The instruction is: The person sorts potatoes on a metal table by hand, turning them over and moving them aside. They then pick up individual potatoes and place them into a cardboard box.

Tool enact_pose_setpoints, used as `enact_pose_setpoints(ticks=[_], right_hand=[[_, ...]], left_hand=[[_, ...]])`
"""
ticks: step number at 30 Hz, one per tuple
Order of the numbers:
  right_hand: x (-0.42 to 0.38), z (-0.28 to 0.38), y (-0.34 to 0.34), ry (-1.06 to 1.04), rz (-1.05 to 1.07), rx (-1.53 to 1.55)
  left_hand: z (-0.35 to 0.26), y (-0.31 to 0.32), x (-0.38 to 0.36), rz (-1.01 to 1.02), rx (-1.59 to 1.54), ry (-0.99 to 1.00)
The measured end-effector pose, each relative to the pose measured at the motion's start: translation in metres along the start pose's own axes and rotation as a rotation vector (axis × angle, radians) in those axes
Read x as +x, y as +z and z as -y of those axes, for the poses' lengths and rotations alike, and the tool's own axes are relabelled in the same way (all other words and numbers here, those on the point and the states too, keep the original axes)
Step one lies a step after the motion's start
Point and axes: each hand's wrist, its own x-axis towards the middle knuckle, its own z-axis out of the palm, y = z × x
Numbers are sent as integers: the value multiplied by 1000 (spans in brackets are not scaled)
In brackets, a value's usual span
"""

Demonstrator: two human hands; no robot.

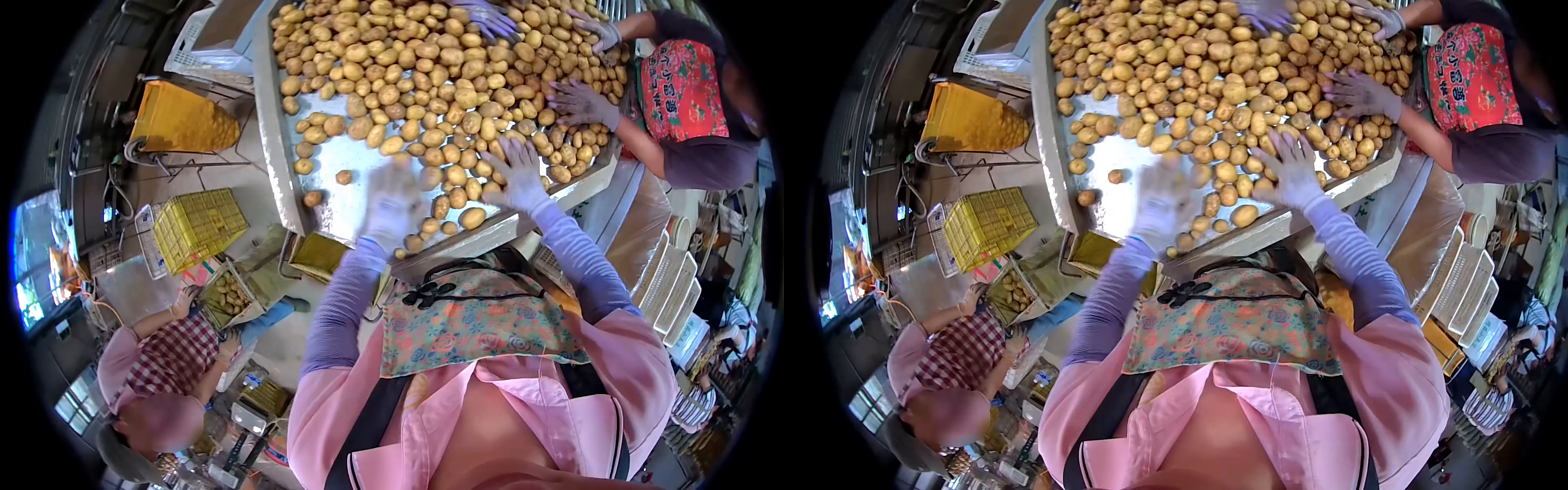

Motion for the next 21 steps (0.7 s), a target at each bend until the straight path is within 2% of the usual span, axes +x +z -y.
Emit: enact_pose_setpoints(ticks=[1,2,3,4,5,7,9,10,11,13,14,15,17,19,20,21], right_hand=[[12,-12,8,-23,-121,-7],[31,-24,10,-31,-188,18],[53,-32,3,22,-195,74],[74,-43,1,153,-222,397],[95,-48,1,99,-261,238],[132,-56,6,-30,-233,166],[160,-48,3,6,-235,149],[175,-47,4,23,-247,163],[189,-45,-2,43,-226,216],[227,-46,15,138,-246,329],[236,-36,6,160,-183,194],[236,-27,0,164,-194,204],[226,-14,-18,3,41,149],[187,15,-29,-138,117,2],[162,28,-27,-171,112,57],[140,39,-18,-211,112,115]], left_hand=[[24,19,3,-299,60,-89],[51,29,22,-233,179,-157],[80,29,36,-271,-123,-155],[88,22,52,-288,-135,-197],[98,22,66,-242,19,-242],[100,26,106,-172,49,-555],[75,16,142,-195,-266,-801],[68,23,152,-184,-412,-805],[60,38,152,-211,-233,-767],[16,22,142,-262,23,-644],[0,28,133,-236,30,-615],[-13,34,124,-210,34,-577],[-47,28,98,-269,-127,-405],[-55,46,72,-237,-104,-281],[-51,55,57,-278,-31,-202],[-46,43,45,-187,-88,-180]])
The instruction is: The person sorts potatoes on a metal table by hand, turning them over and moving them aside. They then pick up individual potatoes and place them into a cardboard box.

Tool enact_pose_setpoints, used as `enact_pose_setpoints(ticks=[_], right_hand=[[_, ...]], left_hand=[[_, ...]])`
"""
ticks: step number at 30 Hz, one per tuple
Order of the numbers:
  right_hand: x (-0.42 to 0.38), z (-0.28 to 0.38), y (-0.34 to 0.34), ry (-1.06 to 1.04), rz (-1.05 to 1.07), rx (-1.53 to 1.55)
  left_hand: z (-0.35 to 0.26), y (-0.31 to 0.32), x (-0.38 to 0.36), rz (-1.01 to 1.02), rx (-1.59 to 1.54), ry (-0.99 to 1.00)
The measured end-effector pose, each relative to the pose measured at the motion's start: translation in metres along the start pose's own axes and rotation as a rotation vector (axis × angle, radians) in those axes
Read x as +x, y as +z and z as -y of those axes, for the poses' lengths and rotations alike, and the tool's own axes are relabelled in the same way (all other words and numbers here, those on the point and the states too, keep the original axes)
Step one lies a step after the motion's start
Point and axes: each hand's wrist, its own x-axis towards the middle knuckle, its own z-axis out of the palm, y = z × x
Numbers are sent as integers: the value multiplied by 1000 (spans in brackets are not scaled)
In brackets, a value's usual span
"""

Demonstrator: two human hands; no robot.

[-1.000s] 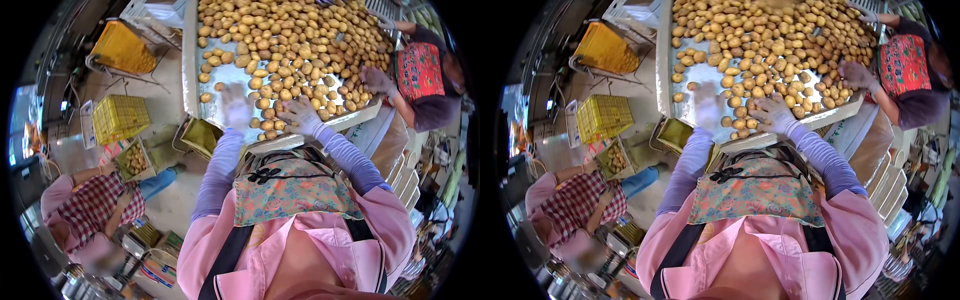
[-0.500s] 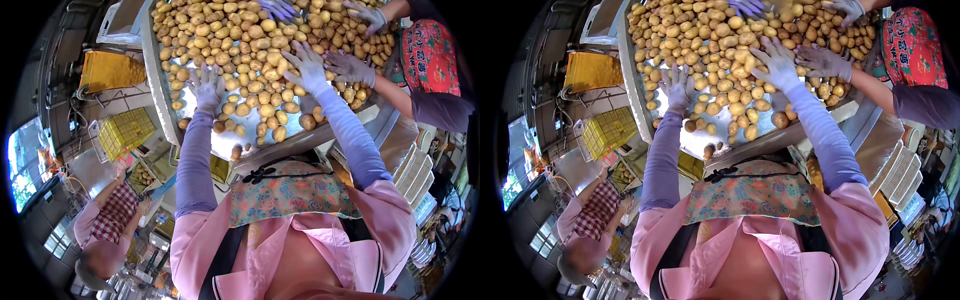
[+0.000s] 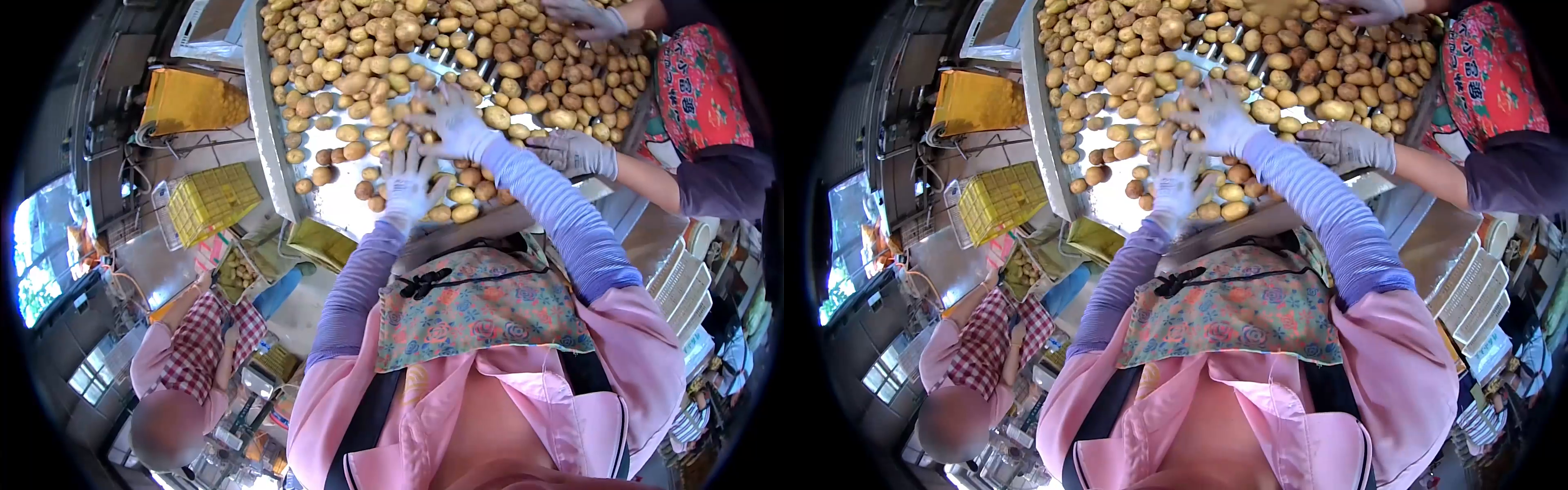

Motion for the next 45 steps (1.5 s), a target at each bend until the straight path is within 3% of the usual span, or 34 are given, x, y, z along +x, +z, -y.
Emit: enact_pose_setpoints(ticks=[3,4,6,8,10,12,13,15,16,18,19,20,21,23,24,25,26,27,28,30,32,33,34,35,36,38,40,41,42,43,44,45], right_hand=[[-42,7,8,0,-36,104],[-55,-3,27,7,-136,108],[-92,-7,14,76,-101,19],[-129,-3,22,203,-148,-31],[-150,6,43,187,-198,32],[-143,34,39,224,-106,60],[-130,38,35,120,-116,118],[-94,64,44,17,-111,279],[-82,82,43,7,-59,220],[-69,108,52,19,-55,228],[-71,102,54,25,-59,221],[-77,92,58,-131,-149,271],[-84,77,60,-294,-236,317],[-113,24,54,-378,-294,283],[-123,11,25,-387,-583,267],[-145,-8,-12,-110,-217,91],[-158,-26,-26,-49,-576,15],[-174,-50,-24,261,-482,-25],[-176,-77,-8,390,-629,-176],[-159,-94,7,570,-436,245],[-127,-51,11,574,-226,-137],[-111,-24,-9,608,-115,61],[-101,-12,12,544,-193,69],[-85,-2,34,543,19,107],[-90,19,38,289,-316,148],[-99,40,57,87,-348,154],[-112,30,55,52,-266,253],[-122,20,55,22,-186,355],[-132,7,56,15,-297,330],[-141,-9,56,7,-415,304],[-161,-14,28,286,-229,552],[-169,-7,-4,552,-256,750]], left_hand=[[37,-26,-37,31,-25,30],[49,-34,-53,29,-23,25],[71,-41,-88,46,156,-77],[97,-37,-117,88,108,-332],[125,-22,-140,35,113,-434],[142,-19,-144,-129,109,-538],[154,-14,-136,-202,110,-467],[142,-40,-91,-79,163,-402],[132,-43,-63,-31,139,-403],[156,34,-18,-7,357,-264],[112,15,5,-19,102,-404],[56,-12,24,-22,-156,-541],[27,-21,23,-24,-161,-541],[-6,-33,4,192,81,-103],[-3,-32,-12,194,79,-103],[6,-24,-34,104,16,0],[15,-21,-52,9,-45,101],[21,-25,-70,12,-45,100],[27,-33,-88,25,-61,63],[55,-37,-109,-5,-17,52],[76,-56,-109,104,215,-28],[90,-60,-109,108,223,-29],[107,-57,-101,-16,182,-112],[117,-53,-89,-143,137,-193],[113,-53,-72,-145,138,-193],[84,-48,-27,-70,146,-415],[43,-3,-13,-259,336,-249],[8,-13,-7,-60,223,-230],[-19,-33,-10,141,109,-210],[-14,-25,-26,137,105,-219],[-4,-7,-47,90,78,-83],[4,-1,-66,54,52,55]])
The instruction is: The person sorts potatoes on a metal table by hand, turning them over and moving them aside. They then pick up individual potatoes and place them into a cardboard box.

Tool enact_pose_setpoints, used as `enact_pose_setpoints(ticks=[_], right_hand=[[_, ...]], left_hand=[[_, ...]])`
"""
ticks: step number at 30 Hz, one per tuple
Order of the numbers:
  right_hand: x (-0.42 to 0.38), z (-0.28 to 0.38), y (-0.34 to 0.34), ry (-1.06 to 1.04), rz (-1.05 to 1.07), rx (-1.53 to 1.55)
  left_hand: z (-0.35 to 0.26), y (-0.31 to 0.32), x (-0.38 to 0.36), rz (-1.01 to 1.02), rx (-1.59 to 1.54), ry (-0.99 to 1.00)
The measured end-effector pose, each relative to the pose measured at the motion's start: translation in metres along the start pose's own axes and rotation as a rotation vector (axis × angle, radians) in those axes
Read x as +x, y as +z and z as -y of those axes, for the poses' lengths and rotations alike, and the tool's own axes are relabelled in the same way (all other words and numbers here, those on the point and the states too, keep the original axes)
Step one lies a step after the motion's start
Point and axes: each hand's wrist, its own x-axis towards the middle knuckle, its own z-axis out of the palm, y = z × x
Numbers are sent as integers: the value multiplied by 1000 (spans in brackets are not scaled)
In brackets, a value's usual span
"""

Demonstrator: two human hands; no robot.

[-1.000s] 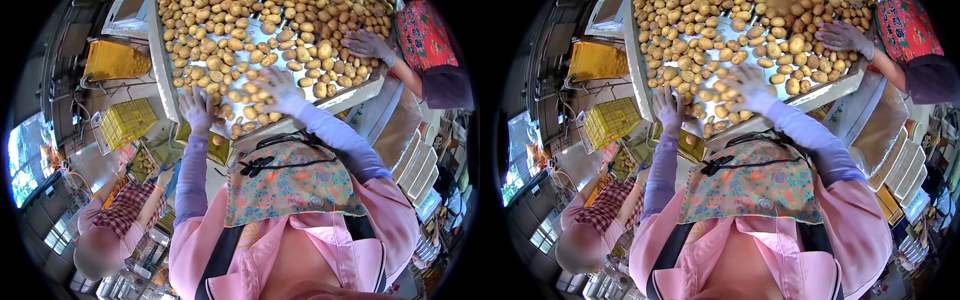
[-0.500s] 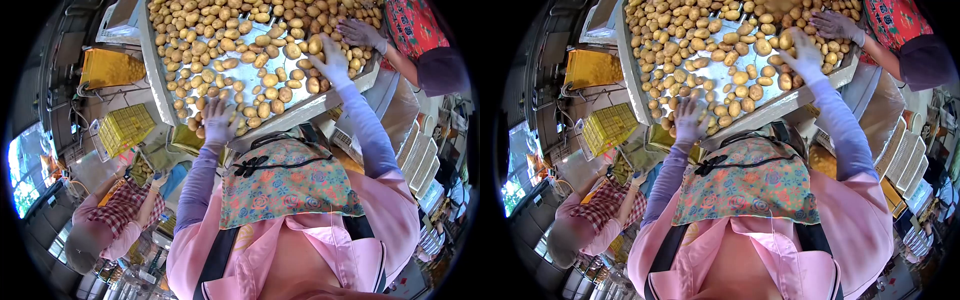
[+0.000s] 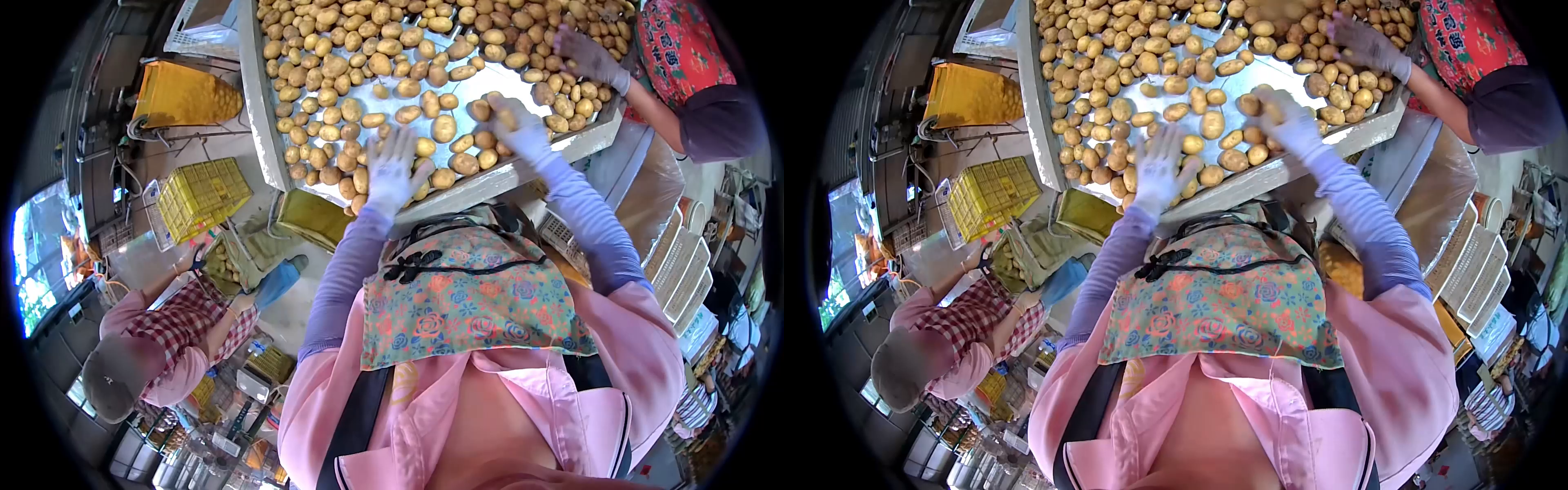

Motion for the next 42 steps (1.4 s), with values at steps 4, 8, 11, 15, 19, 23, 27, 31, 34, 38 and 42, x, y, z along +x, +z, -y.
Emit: enact_pose_setpoints(ticks=[4,8,11,15,19,23,27,31,34,38,42], right_hand=[[-7,-52,-16,20,-52,-21],[-10,-23,26,-148,-96,58],[-23,-4,46,-25,-27,277],[-102,-40,-59,367,-392,414],[-189,-156,-193,389,-736,-777],[-143,-94,-152,13,-493,-677],[-48,-48,-60,-300,-140,-716],[-5,-9,27,-336,202,-707],[6,45,72,-448,337,-679],[-7,64,146,-723,446,-455],[3,21,115,-1006,445,-272]], left_hand=[[42,-28,-53,-59,95,18],[89,-45,-63,-54,99,-195],[108,-54,-39,-149,146,-322],[106,-4,23,-337,260,-487],[26,0,88,-80,149,-355],[-9,-3,50,-7,-29,-54],[37,-11,-36,-76,79,128],[101,-41,-98,108,227,-80],[128,-46,-92,-74,70,-258],[84,6,-23,-199,192,-673],[46,-9,-7,8,164,-7]])
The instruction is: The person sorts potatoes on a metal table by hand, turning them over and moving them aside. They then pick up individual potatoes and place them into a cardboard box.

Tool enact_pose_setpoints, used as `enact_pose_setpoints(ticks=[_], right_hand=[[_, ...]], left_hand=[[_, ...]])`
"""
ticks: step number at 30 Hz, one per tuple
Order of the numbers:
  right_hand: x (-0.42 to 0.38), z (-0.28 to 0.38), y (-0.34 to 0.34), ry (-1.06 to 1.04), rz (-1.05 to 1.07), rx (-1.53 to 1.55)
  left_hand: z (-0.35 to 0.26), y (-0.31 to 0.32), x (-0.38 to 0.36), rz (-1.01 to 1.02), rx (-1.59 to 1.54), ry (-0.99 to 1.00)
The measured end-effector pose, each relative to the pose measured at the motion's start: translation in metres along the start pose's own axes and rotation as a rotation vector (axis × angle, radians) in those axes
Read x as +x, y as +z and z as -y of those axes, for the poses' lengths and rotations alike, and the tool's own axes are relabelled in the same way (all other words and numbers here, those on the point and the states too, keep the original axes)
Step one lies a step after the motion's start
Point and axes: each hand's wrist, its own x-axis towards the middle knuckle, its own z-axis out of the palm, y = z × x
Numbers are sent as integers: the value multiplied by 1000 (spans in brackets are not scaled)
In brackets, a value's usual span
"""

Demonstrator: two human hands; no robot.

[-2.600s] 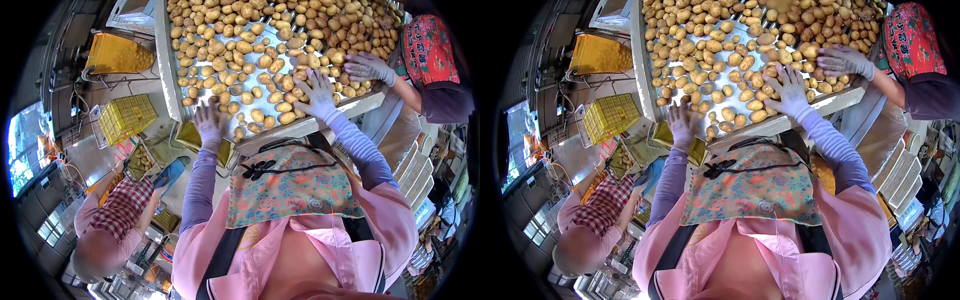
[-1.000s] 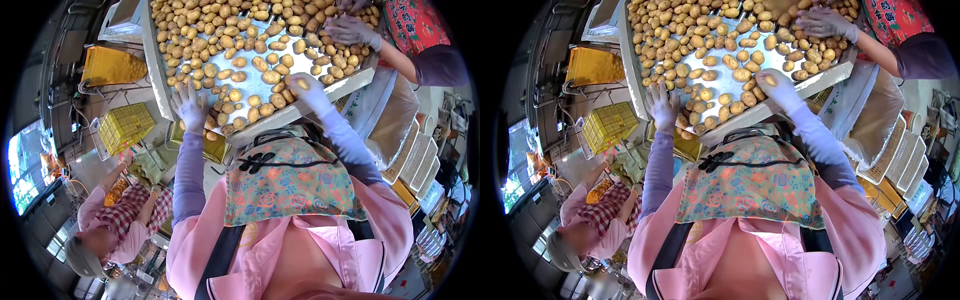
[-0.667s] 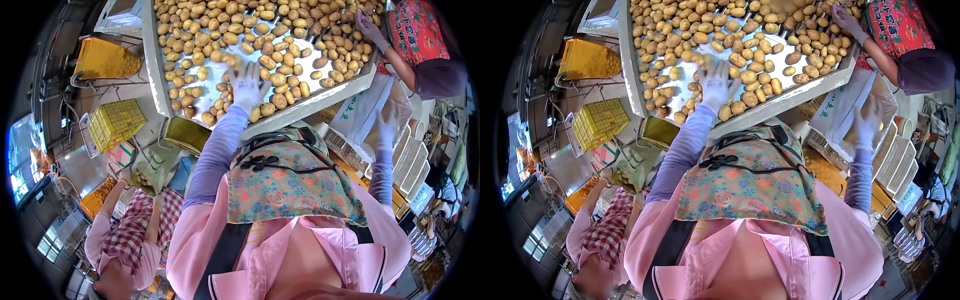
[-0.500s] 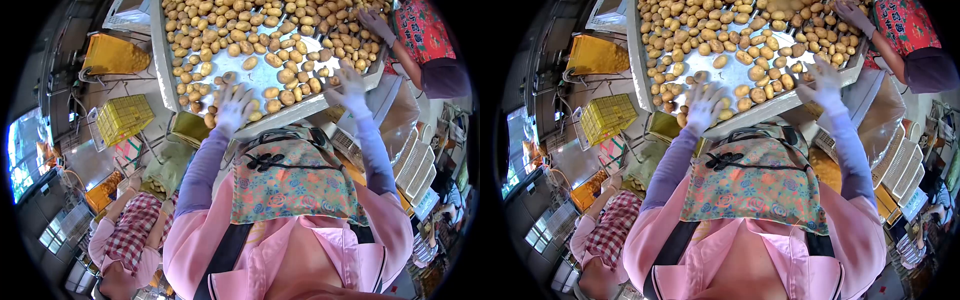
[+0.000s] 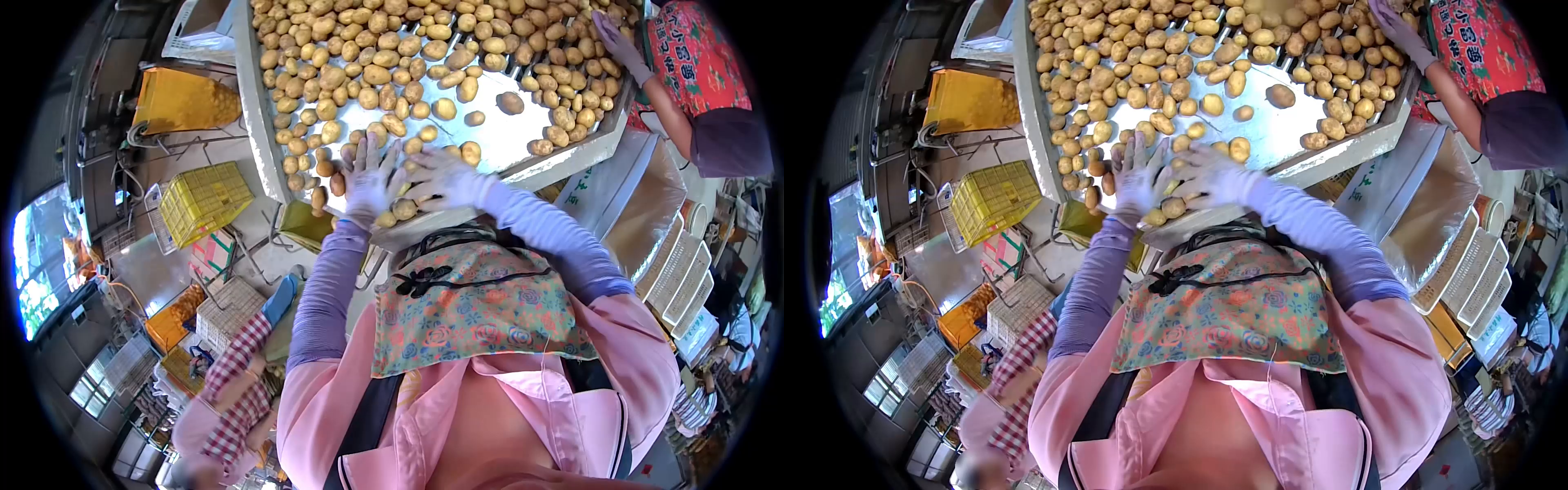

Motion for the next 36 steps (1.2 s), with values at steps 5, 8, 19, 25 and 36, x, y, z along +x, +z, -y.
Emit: enact_pose_setpoints(ticks=[5,8,19,25,36], right_hand=[[-74,-83,-154,578,-400,-506],[-187,-216,-163,668,86,-1227],[-50,-136,-111,962,-69,-734],[-30,-38,-73,862,216,-522],[40,18,35,174,91,-266]], left_hand=[[121,22,51,-241,193,-247],[87,11,155,-184,-289,-659],[-49,0,84,-165,-221,43],[18,-21,-53,13,-195,-22],[20,-3,4,7,-19,-485]])
